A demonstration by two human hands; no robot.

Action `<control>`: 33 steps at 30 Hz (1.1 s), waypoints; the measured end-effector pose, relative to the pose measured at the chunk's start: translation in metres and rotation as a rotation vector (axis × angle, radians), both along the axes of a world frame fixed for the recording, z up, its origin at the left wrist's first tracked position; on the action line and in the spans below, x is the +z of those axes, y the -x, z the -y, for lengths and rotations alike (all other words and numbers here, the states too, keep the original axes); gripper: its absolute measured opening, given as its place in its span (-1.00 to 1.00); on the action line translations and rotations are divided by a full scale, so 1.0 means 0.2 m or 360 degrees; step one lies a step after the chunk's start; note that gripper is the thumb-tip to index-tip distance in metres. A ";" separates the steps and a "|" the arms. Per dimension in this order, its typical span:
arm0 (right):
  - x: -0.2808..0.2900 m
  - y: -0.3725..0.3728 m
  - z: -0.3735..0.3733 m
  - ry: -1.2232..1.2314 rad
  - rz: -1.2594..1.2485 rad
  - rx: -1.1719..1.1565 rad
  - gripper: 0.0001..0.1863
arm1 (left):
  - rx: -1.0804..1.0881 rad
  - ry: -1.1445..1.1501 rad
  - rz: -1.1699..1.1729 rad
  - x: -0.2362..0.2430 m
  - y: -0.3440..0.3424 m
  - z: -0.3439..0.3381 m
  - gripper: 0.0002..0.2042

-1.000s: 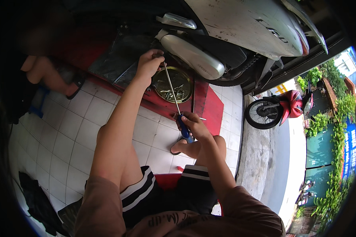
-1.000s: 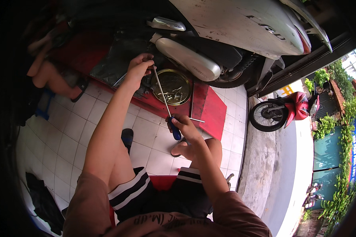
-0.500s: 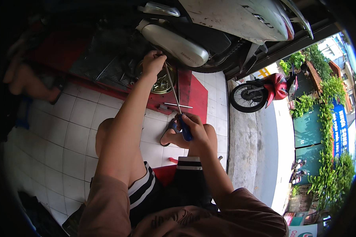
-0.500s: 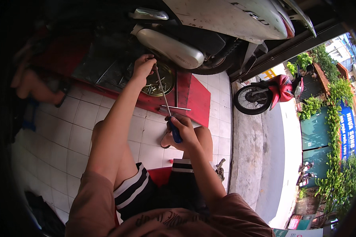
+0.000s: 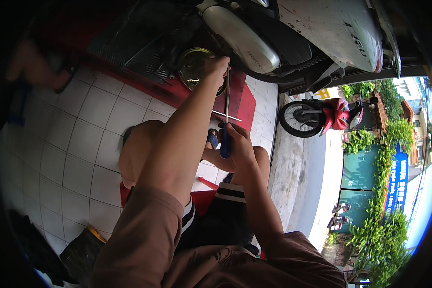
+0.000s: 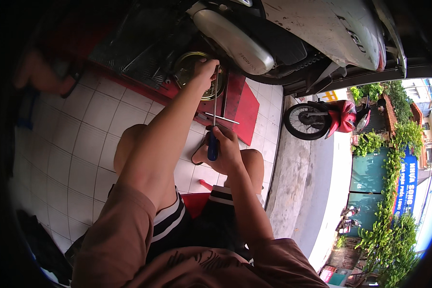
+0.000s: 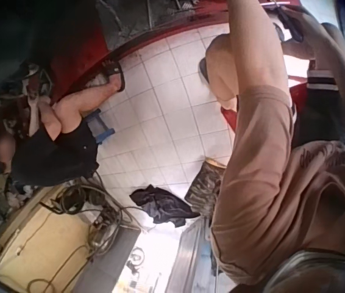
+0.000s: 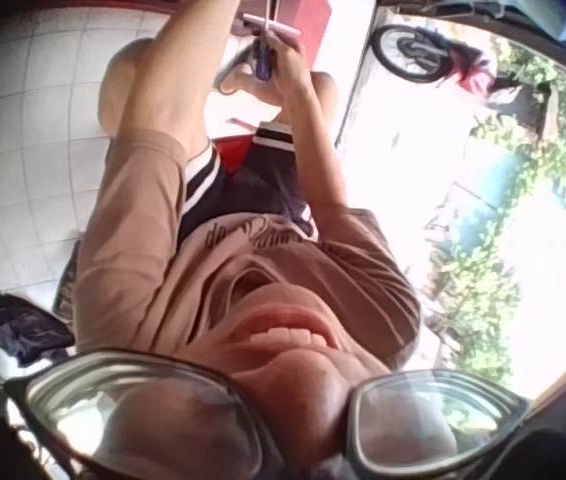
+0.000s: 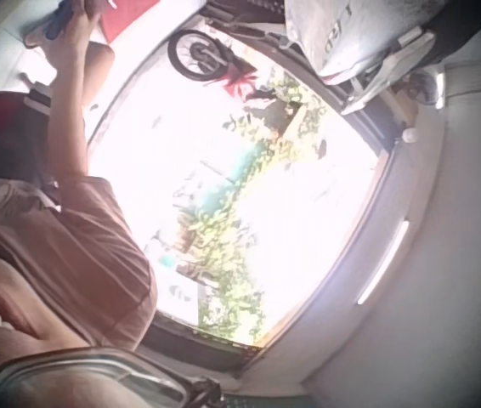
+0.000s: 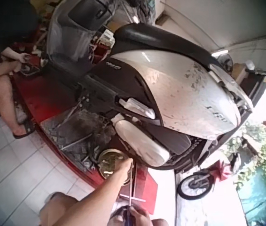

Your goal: The person sits on a low stool and uses a T-handle wrench and a blue screwdriver to work on the engine area of a white scooter. They repeatedly tighten and loosen bolts on the engine casing, placing removed parts into a metal tray on the floor.

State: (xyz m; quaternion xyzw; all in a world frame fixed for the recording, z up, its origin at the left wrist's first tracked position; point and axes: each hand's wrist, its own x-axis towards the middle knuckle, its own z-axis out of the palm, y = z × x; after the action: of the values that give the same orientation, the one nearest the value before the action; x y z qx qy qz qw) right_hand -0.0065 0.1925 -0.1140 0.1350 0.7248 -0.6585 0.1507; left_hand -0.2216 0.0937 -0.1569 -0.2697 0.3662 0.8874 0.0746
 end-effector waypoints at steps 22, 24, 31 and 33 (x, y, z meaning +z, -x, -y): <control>-0.17 0.43 -0.25 -0.0005 0.0109 0.0173 -0.67 | -0.0311 -0.0632 -0.0257 -0.32 0.38 -0.03 -0.97; -0.22 0.44 -0.28 0.0008 0.0094 0.0160 -0.68 | -0.0323 -0.0644 -0.0250 -0.33 0.40 -0.03 -0.96; -0.31 0.45 -0.34 0.0102 0.0130 0.0112 -0.67 | -0.0377 -0.0640 -0.0268 -0.32 0.41 -0.06 -0.97; -0.31 0.44 -0.34 0.0081 0.0155 0.0096 -0.67 | -0.0421 -0.0591 -0.0279 -0.31 0.40 -0.06 -0.97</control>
State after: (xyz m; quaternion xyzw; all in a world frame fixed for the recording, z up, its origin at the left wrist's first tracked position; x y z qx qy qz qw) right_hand -0.0941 0.2602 -0.1763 0.1410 0.7034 -0.6646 0.2090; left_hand -0.3020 0.1051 -0.2188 -0.1230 0.2339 0.9421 0.2065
